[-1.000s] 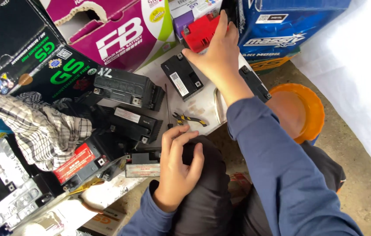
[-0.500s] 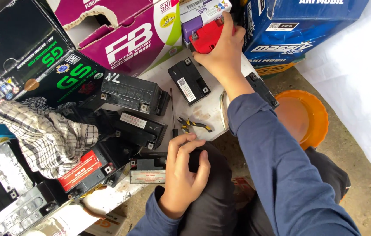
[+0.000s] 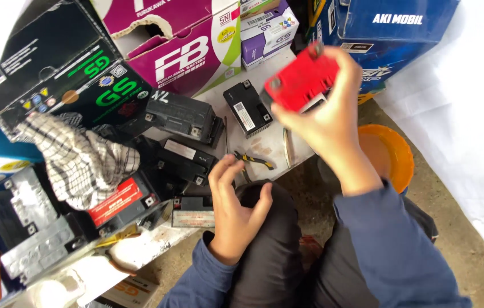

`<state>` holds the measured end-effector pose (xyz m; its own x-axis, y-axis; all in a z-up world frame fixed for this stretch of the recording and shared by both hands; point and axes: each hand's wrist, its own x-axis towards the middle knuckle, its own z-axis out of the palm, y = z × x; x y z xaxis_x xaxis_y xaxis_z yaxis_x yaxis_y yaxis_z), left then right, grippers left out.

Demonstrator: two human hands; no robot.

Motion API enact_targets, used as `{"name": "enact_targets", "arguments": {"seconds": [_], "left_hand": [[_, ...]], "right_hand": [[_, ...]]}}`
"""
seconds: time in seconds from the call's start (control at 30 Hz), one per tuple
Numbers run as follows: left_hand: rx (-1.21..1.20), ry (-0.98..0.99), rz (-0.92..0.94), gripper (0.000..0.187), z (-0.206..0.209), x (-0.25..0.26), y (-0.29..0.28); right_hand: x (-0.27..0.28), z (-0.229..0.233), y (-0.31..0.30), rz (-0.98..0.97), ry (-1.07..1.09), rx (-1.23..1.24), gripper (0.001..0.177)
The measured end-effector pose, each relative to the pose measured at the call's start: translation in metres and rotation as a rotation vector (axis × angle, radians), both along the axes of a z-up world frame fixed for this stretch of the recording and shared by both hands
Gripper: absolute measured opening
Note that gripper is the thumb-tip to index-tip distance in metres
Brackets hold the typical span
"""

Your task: Repairing and inspecting small lead-acid batteries using a screwdriver and pliers

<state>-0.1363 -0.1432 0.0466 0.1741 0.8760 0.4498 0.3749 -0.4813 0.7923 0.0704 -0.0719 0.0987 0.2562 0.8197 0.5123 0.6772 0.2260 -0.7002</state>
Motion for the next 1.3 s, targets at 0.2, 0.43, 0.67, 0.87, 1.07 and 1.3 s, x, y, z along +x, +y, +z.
{"name": "enact_targets", "arguments": {"seconds": [0.2,0.43,0.67,0.87,1.07,1.3], "left_hand": [[0.052,0.125,0.029,0.107,0.006,-0.007,-0.026],[-0.15,-0.145,-0.08,0.072,0.014,-0.043,-0.078],[-0.302,-0.213,0.088,0.079,-0.025,-0.069,-0.083],[-0.294,-0.287,0.024,0.074,-0.036,-0.067,-0.08],[-0.191,-0.269,-0.109,0.08,-0.028,-0.065,-0.074],[-0.139,-0.216,-0.068,0.081,-0.026,-0.071,-0.073]], "right_hand": [[-0.049,0.043,-0.092,0.082,0.179,-0.081,0.092],[-0.097,0.056,-0.165,0.148,0.098,-0.191,0.099],[-0.069,0.019,-0.151,0.472,0.604,-0.483,0.093],[-0.03,-0.072,-0.092,0.043,0.167,-0.608,0.041],[-0.034,-0.161,-0.042,-0.004,-0.313,-0.858,0.036],[-0.033,-0.181,-0.033,-0.112,-0.317,-0.787,0.059]]}}
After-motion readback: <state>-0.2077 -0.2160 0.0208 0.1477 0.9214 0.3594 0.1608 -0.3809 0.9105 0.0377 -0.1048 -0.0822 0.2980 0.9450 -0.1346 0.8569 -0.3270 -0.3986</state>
